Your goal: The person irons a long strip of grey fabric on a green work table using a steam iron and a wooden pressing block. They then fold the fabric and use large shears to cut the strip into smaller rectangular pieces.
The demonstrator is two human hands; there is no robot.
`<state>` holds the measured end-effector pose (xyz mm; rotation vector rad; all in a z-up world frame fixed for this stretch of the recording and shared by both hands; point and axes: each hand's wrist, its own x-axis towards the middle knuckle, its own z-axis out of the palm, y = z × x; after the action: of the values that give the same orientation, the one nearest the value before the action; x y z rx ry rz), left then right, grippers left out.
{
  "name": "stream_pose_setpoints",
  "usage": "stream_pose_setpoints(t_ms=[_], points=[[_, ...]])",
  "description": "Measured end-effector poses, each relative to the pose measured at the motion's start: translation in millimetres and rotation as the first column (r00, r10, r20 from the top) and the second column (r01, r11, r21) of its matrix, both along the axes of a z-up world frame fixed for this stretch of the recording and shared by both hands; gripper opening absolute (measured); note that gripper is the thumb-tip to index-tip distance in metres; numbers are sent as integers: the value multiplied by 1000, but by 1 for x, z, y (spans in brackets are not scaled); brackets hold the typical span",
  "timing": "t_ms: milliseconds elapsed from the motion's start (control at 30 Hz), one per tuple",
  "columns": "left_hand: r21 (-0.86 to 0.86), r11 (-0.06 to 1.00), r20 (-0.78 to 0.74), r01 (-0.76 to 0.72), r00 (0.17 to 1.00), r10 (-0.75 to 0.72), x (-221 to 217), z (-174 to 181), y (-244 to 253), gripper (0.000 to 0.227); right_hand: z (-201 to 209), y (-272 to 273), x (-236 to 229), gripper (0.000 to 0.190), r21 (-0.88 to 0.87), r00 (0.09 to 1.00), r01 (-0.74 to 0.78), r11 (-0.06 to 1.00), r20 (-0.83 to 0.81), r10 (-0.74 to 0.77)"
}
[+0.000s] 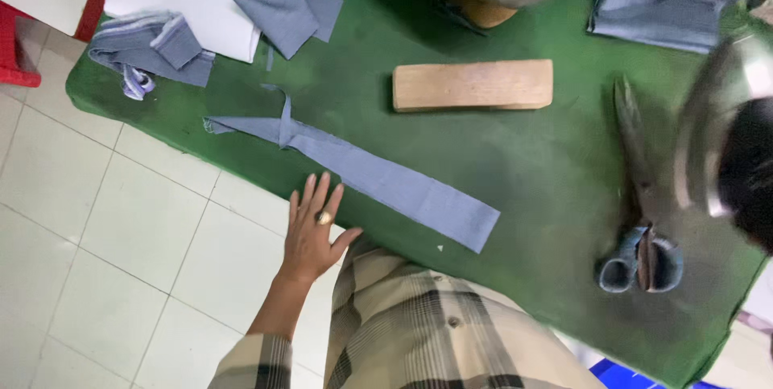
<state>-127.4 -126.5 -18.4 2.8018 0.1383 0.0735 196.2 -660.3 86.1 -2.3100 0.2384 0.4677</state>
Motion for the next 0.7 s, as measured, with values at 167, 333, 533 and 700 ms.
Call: stream_pose_setpoints(t_ms=[167, 333, 533, 700], points=[[11, 982, -86, 189, 978, -187, 48, 6, 5, 88, 63, 110, -97, 26, 139, 981, 108, 984, -174, -83], [57, 944, -55, 324, 945, -321, 62, 8, 4, 88, 85, 225, -140, 54, -386, 773, -573, 723, -547, 322], [153, 945, -41, 287, 958, -284, 57, 1, 15, 94, 25, 242, -168, 68, -475, 752, -660, 583, -414, 514], [170, 963, -118, 210, 974, -192, 59, -1, 56, 95, 19, 267, -165, 72, -480, 746, -661, 576, -338, 575]])
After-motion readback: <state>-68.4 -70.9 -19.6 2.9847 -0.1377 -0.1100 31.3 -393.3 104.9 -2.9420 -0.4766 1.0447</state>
